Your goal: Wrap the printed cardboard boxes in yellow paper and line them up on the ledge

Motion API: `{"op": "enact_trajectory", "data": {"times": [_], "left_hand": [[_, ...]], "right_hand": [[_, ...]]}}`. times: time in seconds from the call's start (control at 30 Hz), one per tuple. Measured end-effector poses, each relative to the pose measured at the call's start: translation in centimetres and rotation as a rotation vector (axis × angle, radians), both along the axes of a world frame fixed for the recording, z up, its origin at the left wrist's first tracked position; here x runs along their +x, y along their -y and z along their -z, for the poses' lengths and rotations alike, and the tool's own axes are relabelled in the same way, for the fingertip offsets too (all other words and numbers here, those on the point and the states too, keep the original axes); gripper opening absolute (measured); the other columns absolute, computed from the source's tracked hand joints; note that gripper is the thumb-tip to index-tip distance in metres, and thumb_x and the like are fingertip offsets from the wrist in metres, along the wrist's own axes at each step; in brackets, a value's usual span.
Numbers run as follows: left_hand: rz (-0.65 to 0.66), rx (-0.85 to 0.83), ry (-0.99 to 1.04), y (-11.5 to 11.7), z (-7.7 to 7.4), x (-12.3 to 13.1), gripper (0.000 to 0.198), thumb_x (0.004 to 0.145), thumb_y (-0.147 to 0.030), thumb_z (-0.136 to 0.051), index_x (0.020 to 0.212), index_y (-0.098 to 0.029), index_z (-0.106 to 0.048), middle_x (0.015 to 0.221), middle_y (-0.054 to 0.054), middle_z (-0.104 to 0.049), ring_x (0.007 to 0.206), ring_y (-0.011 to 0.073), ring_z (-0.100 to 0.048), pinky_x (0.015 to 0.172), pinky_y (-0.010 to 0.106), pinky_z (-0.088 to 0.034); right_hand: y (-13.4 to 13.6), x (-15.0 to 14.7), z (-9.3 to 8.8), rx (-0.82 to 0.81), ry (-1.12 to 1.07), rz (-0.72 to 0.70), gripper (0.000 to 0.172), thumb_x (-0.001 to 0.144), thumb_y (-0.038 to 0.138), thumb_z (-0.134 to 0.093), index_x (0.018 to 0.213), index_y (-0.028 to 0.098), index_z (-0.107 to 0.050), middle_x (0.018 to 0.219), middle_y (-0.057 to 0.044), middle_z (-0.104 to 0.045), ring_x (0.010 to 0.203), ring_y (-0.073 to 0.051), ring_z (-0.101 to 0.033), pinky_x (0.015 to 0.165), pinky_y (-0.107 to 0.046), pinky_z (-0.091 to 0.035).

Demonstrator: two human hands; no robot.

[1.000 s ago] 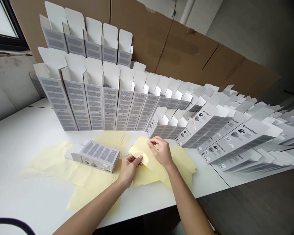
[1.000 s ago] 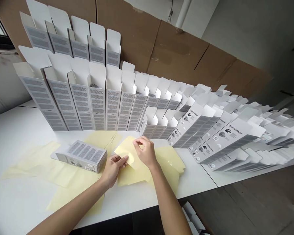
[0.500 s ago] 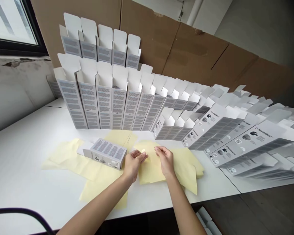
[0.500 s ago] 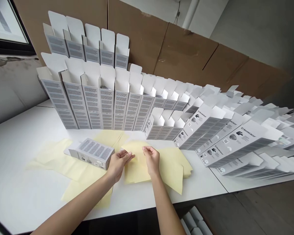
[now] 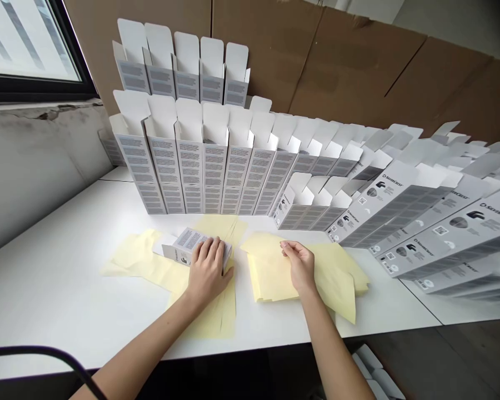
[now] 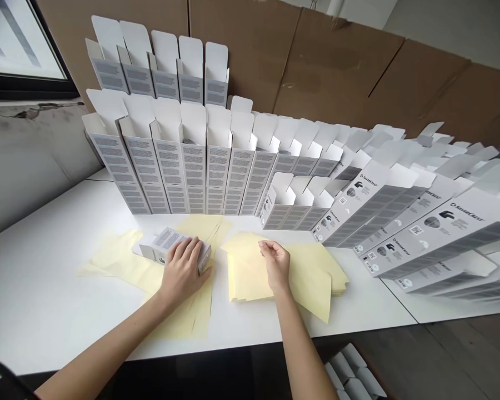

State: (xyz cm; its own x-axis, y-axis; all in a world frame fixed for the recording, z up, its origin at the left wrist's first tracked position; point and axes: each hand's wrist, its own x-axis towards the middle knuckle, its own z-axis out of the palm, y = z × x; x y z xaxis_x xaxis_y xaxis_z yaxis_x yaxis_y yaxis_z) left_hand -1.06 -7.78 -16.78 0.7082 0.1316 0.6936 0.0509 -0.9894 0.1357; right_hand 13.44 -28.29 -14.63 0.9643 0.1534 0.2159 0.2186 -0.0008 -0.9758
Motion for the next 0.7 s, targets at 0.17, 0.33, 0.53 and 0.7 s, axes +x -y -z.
{"op": "enact_trajectory", "data": {"times": [0.17,0.33,0.53,0.7], "left_hand": [[0.037,0.051,0.022,-0.7,1.4,0.0,0.051,0.079,-0.026,-0.058,0.128,-0.011,-0.053,0.133,0.018,-0.056,0.124,0.0359,-0.049,0.108,0.05,-0.028],[0.038,0.053,0.077,-0.7,1.9,0.0,0.051,0.08,-0.025,-0.058,0.129,-0.013,-0.053,0.132,0.016,-0.057,0.123,0.0352,-0.051,0.108,0.051,-0.027],[0.065,0.08,0.146,-0.8,2.2,0.3,0.052,0.081,-0.019,-0.056,0.132,-0.012,-0.052,0.129,0.018,-0.059,0.123,0.0338,-0.053,0.102,0.046,-0.036],[0.08,0.06,0.176,-0.8,2.3,0.4,0.051,0.081,-0.015,-0.055,0.132,-0.012,-0.053,0.128,0.018,-0.06,0.123,0.0322,-0.054,0.101,0.044,-0.038]], "right_hand": [[-1.5,-2.3,-1.4,-0.197,0.441,0.011,0.017,0.086,0.032,-0.061,0.079,0.016,-0.065,0.08,-0.006,-0.062,0.076,-0.018,-0.057,0.069,-0.031,-0.047],[-5.1,-4.3,-2.8,-0.265,0.72,-0.192,0.013,0.089,0.021,-0.054,0.081,0.018,-0.064,0.079,-0.006,-0.062,0.074,-0.016,-0.057,0.067,-0.03,-0.049],[-7.2,-4.2,-2.0,-0.386,0.983,-0.263,0.013,0.089,0.014,-0.051,0.086,0.019,-0.063,0.08,-0.007,-0.063,0.078,-0.018,-0.058,0.072,-0.032,-0.049],[-7.3,-4.2,-1.0,-0.429,1.104,-0.214,0.013,0.088,0.01,-0.053,0.089,0.018,-0.062,0.08,-0.007,-0.064,0.076,-0.018,-0.057,0.07,-0.033,-0.048]]}}
